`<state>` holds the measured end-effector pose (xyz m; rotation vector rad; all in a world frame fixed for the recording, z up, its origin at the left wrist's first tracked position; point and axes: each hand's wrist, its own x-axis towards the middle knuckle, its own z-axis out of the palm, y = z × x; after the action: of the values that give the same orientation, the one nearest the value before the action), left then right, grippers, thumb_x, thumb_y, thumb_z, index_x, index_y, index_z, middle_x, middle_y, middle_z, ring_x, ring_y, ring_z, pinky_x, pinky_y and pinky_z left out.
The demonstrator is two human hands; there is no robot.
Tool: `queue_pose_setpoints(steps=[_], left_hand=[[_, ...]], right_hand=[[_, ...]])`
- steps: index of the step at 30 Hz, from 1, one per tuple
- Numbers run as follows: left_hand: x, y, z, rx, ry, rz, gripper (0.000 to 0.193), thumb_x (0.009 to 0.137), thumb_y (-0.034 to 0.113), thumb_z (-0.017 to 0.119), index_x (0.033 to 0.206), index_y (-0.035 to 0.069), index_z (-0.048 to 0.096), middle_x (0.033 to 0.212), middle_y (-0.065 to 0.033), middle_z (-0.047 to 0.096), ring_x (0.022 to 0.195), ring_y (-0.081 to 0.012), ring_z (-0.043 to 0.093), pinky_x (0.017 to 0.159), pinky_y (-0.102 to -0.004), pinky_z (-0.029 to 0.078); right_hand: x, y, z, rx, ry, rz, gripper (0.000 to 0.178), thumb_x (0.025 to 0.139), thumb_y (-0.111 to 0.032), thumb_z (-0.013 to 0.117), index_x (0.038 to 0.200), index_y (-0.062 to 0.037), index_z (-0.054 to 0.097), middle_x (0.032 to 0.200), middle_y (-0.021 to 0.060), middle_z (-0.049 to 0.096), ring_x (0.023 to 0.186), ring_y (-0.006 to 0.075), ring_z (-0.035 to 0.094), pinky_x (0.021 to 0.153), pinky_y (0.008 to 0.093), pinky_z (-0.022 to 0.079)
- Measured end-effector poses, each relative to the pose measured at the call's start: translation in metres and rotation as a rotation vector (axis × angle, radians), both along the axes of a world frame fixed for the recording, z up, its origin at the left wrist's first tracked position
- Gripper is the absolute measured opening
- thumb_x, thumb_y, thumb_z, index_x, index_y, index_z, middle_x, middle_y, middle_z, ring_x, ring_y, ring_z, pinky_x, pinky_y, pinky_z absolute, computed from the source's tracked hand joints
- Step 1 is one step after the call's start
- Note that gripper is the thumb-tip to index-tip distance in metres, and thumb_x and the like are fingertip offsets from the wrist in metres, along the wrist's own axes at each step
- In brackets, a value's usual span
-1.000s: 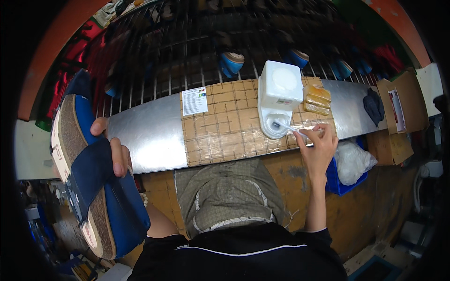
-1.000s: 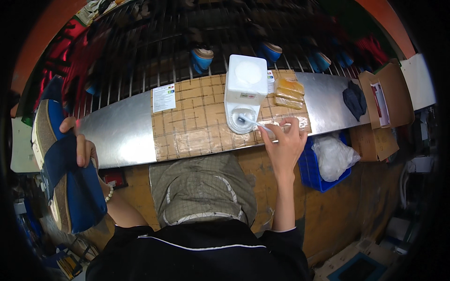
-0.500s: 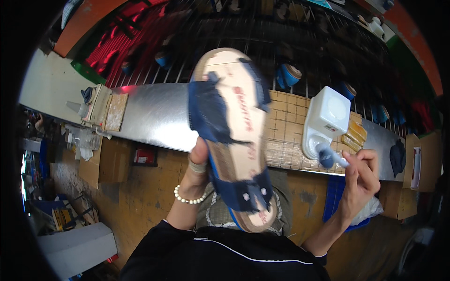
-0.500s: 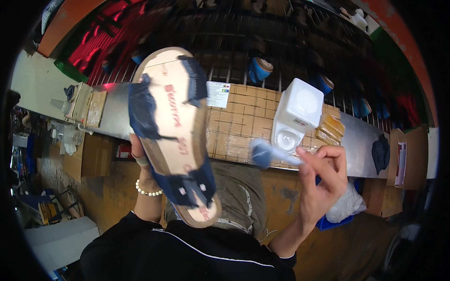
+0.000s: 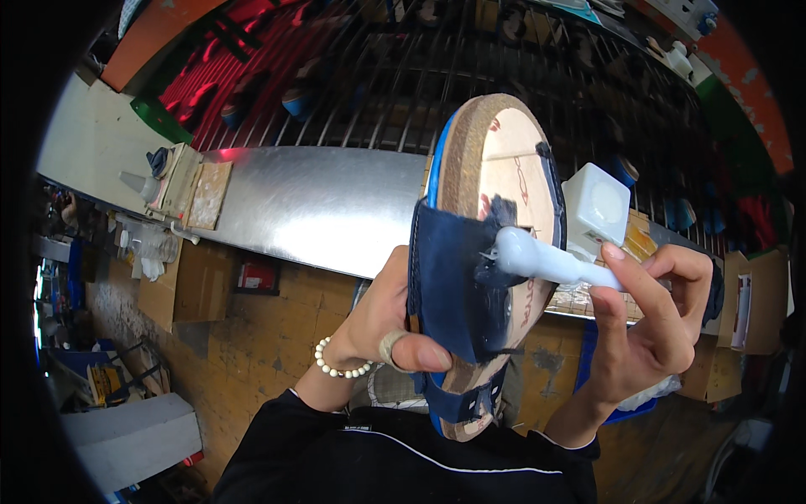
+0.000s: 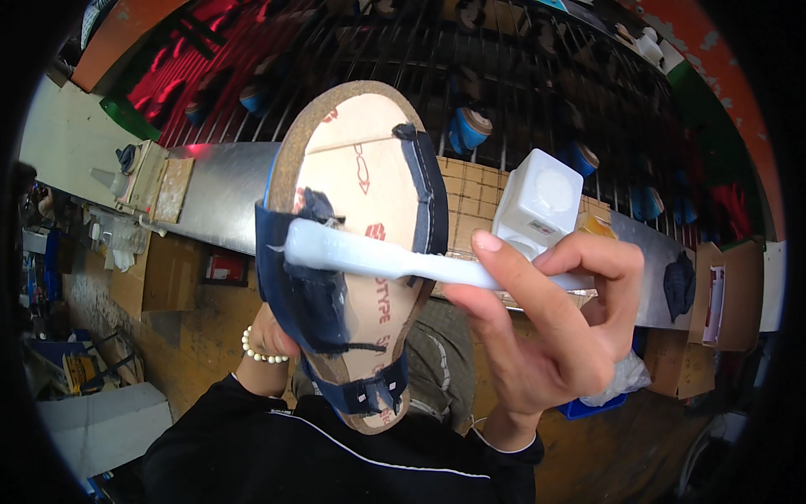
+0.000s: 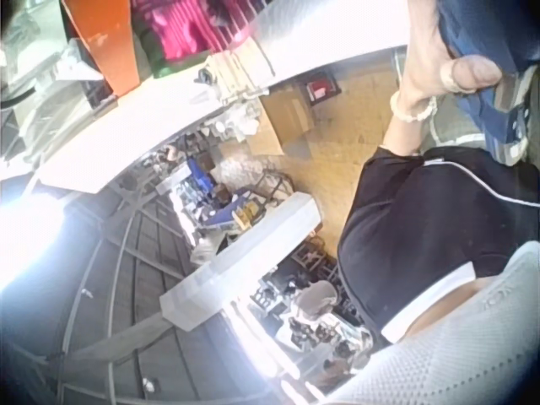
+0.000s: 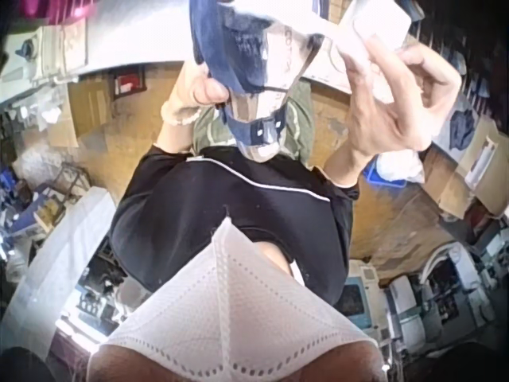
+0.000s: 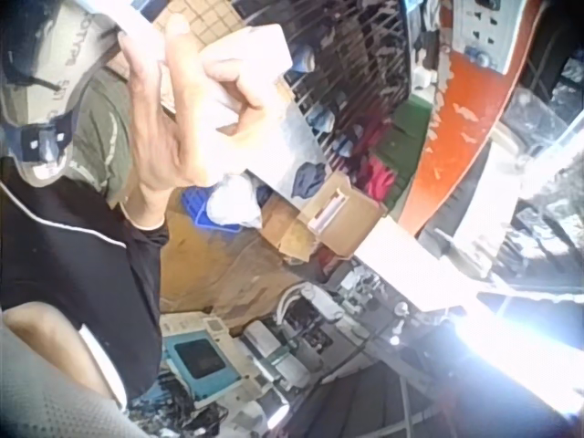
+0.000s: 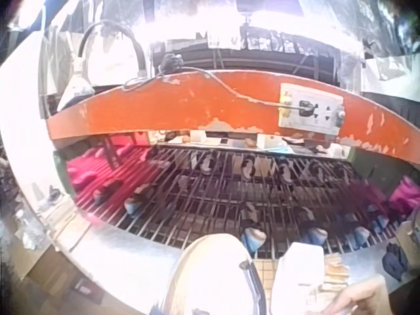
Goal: The person holds a blue sandal and uses a brush to apply a dark adhesive to the sole and strap areas. The sandal is repeatedly rotated to access different sections while the brush is dipped into a white container to reload adhesive.
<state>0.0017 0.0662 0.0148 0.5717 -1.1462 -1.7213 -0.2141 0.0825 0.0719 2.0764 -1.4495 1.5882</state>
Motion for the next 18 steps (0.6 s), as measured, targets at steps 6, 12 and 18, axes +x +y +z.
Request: queue_pose_setpoints(steps=[6,12,18], left_hand=[[0.004,-0.011,-0.011,-0.304,-0.142,-0.050,0.102,0.053,0.053,0.090,0.127,-0.008,0.053,0.111,-0.0154,0.068,0.099,-0.0233,0.067,0.090,-0.0318,0.052],[-0.007,0.002,0.000,-0.232,-0.087,-0.019,0.123,0.047,0.054,0.091,0.140,-0.009,0.040,0.115,-0.0212,0.067,0.101,-0.0303,0.069,0.094,-0.0363,0.052],[0.005,-0.003,-0.003,-0.459,-0.261,-0.072,0.139,0.045,0.056,0.091,0.149,-0.008,0.025,0.117,-0.0233,0.066,0.104,-0.0327,0.068,0.096,-0.0376,0.051]], right_hand=[[0.000,-0.001,0.008,-0.045,0.048,-0.080,0.043,0.055,-0.030,0.088,0.092,-0.0104,0.080,0.080,0.0020,0.045,0.071,0.0145,0.044,0.059,0.0258,0.033],[-0.006,-0.004,0.015,-0.066,0.080,-0.117,0.039,0.056,-0.021,0.088,0.091,-0.0091,0.079,0.078,0.0022,0.045,0.069,0.0142,0.043,0.058,0.0253,0.032],[-0.007,-0.016,0.011,-0.085,-0.040,-0.132,0.037,0.058,-0.015,0.088,0.094,-0.0081,0.079,0.083,0.0019,0.045,0.072,0.0126,0.045,0.060,0.0239,0.033]])
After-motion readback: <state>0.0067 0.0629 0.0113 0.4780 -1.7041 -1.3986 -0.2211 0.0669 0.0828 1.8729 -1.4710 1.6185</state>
